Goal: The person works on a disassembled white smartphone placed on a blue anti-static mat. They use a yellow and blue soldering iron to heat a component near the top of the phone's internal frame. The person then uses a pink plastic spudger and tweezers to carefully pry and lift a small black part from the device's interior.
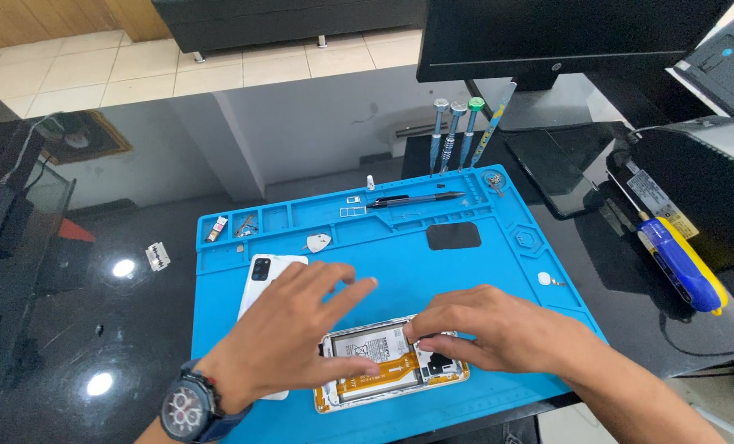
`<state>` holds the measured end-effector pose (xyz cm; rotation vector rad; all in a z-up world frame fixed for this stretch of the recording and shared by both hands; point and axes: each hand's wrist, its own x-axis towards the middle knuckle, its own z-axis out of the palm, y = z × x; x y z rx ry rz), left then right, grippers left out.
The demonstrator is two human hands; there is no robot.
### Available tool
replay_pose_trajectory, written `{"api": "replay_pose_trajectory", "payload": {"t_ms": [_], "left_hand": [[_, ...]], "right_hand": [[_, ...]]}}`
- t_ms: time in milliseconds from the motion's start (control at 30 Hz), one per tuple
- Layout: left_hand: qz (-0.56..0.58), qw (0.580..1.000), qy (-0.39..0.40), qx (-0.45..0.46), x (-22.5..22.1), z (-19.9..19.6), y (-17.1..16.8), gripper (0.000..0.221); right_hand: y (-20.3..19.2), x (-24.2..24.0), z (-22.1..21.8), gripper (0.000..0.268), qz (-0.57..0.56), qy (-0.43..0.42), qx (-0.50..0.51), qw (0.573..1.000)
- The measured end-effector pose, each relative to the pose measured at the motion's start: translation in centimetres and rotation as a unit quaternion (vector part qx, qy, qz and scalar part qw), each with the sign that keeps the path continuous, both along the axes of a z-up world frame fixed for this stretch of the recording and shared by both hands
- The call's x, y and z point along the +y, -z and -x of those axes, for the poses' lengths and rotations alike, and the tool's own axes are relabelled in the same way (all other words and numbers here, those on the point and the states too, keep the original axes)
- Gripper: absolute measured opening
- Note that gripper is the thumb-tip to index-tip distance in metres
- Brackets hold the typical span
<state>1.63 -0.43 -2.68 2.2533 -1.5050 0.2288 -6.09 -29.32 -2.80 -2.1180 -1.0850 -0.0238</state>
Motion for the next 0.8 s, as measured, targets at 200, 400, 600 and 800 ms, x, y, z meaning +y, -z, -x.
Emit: {"api": "replay_pose_trajectory", "payload": {"t_ms": [200, 400, 600, 800], "left_hand": [[-0.116, 0.991, 0.064, 0.016, -0.6, 1.0, 2.3, 0.096], [-0.166, 0.983, 0.071, 0.028, -0.8, 1.3, 3.6, 0.087], [-0.150, 0.985, 0.072, 0.042, -0.9, 1.2, 4.0, 0.083], [-0.141, 0.987, 0.070, 0.046, -1.0, 1.0, 4.2, 0.085]], "right_hand": [[-0.3, -0.1, 0.0, 0.030, -0.065, -0.040, 0.072, 0.995], [1.5, 1.0, -0.3, 0.040, -0.073, 0.007, -0.018, 0.997], [1.6, 0.4, -0.1, 0.039, -0.041, 0.056, 0.004, 0.998], [1.7, 0.9, -0.1, 0.032, -0.051, 0.029, -0.007, 0.998]]}}
